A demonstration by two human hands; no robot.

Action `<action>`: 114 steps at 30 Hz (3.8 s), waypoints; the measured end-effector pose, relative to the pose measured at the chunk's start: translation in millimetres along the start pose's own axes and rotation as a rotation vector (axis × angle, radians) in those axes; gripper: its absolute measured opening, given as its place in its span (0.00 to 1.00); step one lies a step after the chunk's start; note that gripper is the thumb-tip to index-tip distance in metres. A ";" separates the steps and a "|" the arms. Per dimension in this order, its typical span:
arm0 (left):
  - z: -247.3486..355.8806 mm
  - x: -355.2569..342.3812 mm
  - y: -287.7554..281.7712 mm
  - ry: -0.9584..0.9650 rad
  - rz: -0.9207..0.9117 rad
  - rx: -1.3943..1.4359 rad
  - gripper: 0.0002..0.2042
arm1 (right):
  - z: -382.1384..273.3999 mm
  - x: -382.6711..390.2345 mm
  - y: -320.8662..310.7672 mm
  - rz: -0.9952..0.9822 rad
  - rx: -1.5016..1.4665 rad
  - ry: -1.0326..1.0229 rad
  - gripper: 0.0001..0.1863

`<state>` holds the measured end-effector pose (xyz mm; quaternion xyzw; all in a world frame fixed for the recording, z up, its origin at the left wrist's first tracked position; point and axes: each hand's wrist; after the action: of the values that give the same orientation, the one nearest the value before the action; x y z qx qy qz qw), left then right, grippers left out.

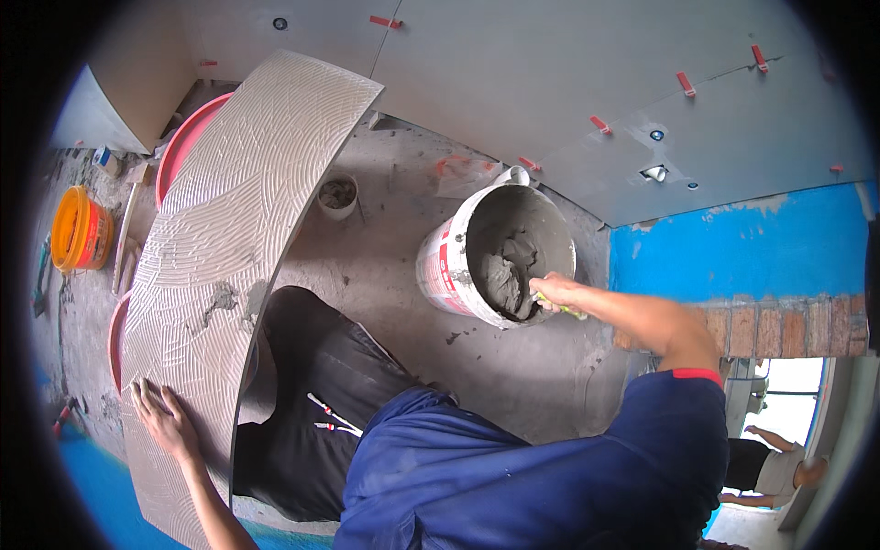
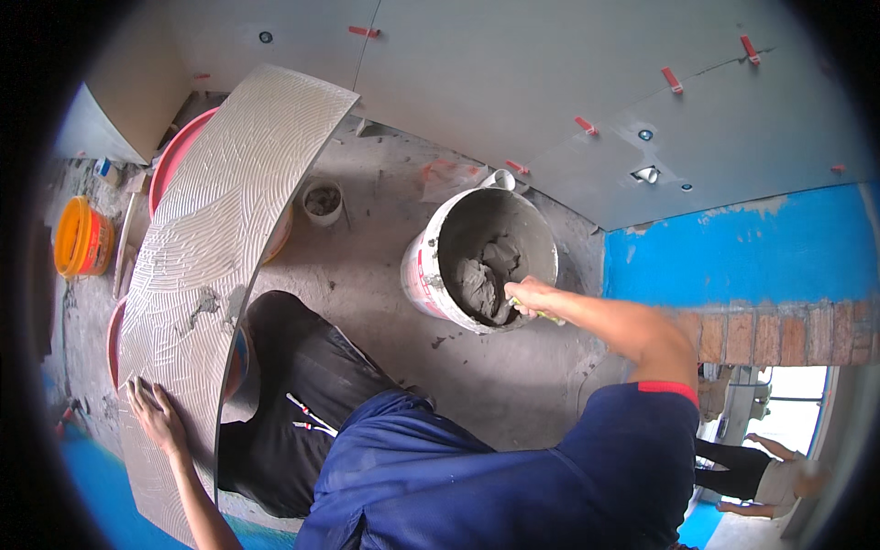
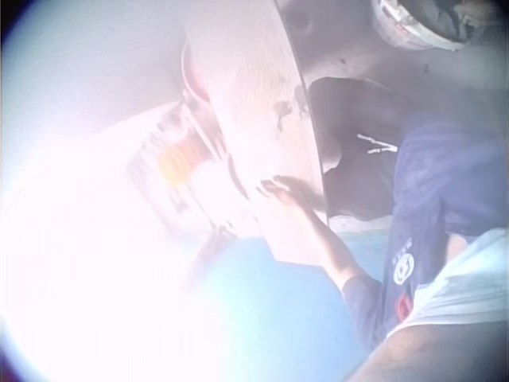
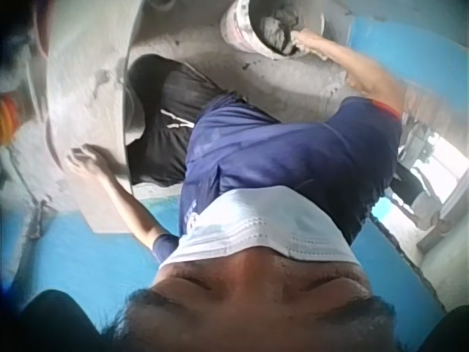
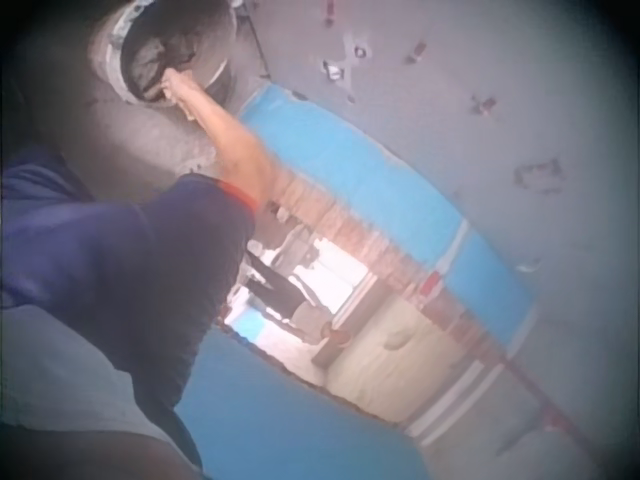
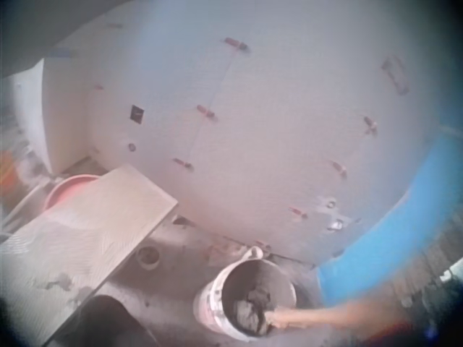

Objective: The person scoops gray adhesive from a bucket and spreads it onto a large rectangular tile using a notched trowel. They create uniform ridges across the tile surface in preparation for installation.

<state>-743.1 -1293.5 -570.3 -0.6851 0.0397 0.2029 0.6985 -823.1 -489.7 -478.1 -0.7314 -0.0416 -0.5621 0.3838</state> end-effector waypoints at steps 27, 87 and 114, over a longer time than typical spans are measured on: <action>-20.4 6.1 12.4 -0.060 -0.002 0.053 0.26 | 60.0 -21.3 -67.1 0.077 -0.249 -0.281 0.20; 19.3 -4.7 -7.7 -0.182 -0.035 0.083 0.22 | -4.1 -76.9 36.7 0.042 -0.521 -0.076 0.17; -241.7 84.1 -53.5 0.014 -0.051 -0.603 0.24 | 33.8 9.2 -54.0 0.154 -0.421 -0.476 0.14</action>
<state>-594.3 -1508.4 -562.1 -0.8638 -0.0346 0.1832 0.4680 -819.7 -434.6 -445.0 -0.9066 0.0426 -0.3410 0.2449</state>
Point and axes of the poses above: each hand's wrist, its own x-axis away from the middle knuckle, its own y-axis out of the palm, z = x × y, and after that the axes turned 4 degrees about y, right-handed
